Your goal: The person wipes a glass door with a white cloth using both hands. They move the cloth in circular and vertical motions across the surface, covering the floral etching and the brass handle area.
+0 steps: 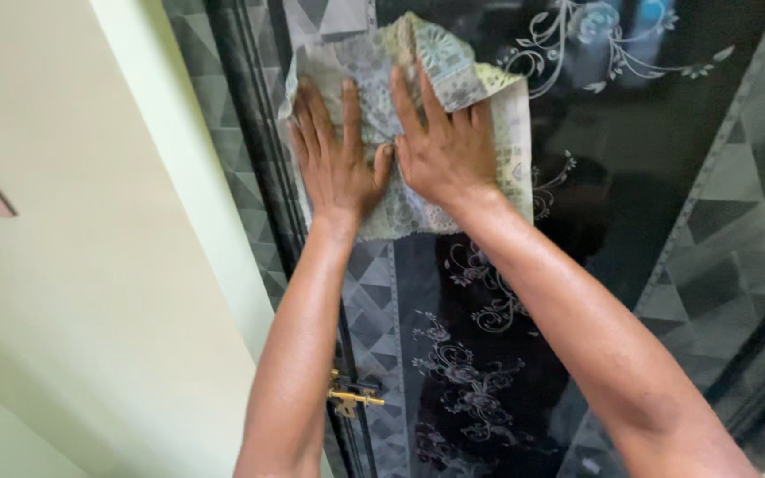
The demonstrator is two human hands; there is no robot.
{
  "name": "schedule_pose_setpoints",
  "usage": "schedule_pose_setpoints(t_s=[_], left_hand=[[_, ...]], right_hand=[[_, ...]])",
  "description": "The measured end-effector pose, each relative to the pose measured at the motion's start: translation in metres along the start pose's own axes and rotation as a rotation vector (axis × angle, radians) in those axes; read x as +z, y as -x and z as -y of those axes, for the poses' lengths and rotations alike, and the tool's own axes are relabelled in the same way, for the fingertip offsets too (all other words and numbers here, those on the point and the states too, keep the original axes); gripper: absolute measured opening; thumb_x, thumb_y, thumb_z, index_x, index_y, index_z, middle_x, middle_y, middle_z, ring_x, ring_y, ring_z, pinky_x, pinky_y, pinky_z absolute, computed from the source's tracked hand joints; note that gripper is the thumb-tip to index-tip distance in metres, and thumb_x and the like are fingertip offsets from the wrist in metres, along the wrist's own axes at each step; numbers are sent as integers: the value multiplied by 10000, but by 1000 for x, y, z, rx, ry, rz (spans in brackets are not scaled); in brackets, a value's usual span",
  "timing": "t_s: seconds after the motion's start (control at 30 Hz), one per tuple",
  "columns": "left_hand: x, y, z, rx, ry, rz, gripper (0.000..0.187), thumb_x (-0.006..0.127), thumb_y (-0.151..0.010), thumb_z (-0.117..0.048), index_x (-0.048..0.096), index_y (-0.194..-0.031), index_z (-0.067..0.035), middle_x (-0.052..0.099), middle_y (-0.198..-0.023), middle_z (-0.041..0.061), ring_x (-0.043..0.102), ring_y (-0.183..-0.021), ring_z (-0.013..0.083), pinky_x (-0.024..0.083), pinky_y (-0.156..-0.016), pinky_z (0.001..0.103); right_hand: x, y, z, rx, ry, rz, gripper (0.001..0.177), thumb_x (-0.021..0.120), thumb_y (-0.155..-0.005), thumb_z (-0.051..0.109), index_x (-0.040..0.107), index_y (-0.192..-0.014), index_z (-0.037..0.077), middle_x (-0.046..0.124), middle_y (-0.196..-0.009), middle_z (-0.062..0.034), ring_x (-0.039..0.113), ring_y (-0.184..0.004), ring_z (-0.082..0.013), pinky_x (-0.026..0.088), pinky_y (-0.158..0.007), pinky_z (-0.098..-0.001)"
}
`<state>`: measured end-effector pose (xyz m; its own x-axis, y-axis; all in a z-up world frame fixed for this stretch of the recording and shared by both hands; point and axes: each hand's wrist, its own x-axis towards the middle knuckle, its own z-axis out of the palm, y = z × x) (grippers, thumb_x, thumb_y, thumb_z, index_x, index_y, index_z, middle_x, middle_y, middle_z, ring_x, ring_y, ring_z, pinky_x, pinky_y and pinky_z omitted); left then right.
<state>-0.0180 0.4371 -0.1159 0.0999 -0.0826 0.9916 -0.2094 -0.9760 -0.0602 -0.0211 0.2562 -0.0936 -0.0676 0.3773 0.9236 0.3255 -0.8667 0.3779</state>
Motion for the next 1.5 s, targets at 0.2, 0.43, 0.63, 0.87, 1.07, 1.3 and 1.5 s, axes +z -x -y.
schedule_pose_setpoints(t_s=[0.2, 0.43, 0.63, 0.87, 1.07, 1.3, 1.5], left_hand=[[5, 26, 9, -141, -89, -18, 858, 587, -969, -558, 263, -1663, -174, 86, -1701, 299, 81, -1588, 502, 117, -1244, 712], [10, 69, 27, -170, -93, -20, 809, 454, -1023, -607, 254, -1663, -154, 116, -1697, 309, 98, -1589, 498, 140, -1242, 715], [9, 113, 33, -146, -49, 9, 785, 429, -1049, -569, 265, -1652, -96, 137, -1675, 367, 152, -1569, 554, 164, -1246, 709], [11, 174, 23, -180, -74, 93, 799, 473, -999, -527, 331, -1584, -2, 173, -1611, 437, 173, -1512, 607, 165, -1205, 723], [12, 225, 5, -222, -95, 176, 768, 526, -950, -507, 414, -1487, 30, 173, -1576, 462, 162, -1486, 626, 168, -1161, 766], [1, 273, -30, -334, -31, 341, 764, 690, -830, -388, 441, -1384, 75, 171, -1515, 491, 106, -1427, 694, 153, -1071, 815], [9, 309, -49, -372, -13, 353, 777, 678, -838, -335, 408, -1407, 120, 203, -1533, 464, 89, -1424, 689, 100, -1086, 810]], right_hand=[[12, 6, 28, -40, -33, -4, 736, 649, -969, 408, 428, -1614, 131, 492, -1530, -170, 475, -1330, -397, 340, -1119, -615], [16, 26, 51, -120, -36, 27, 690, 623, -957, 405, 469, -1574, 135, 547, -1466, -119, 485, -1321, -335, 366, -1093, -575], [18, 55, 67, -172, -111, 14, 605, 614, -950, 356, 552, -1510, 136, 594, -1426, -87, 510, -1253, -293, 408, -1049, -513], [23, 100, 83, -231, -200, 67, 566, 624, -934, 340, 592, -1461, 135, 637, -1318, -82, 563, -1201, -284, 434, -1025, -491], [16, 145, 92, -334, -188, 136, 605, 593, -917, 358, 561, -1468, 110, 546, -1495, -90, 554, -1279, -294, 432, -1046, -472], [13, 200, 96, -429, -239, 183, 624, 561, -928, 345, 517, -1496, 90, 481, -1540, -97, 507, -1331, -282, 407, -1099, -500], [24, 241, 99, -435, -273, 201, 616, 564, -917, 323, 524, -1487, 94, 529, -1515, -90, 528, -1307, -263, 405, -1094, -472]])
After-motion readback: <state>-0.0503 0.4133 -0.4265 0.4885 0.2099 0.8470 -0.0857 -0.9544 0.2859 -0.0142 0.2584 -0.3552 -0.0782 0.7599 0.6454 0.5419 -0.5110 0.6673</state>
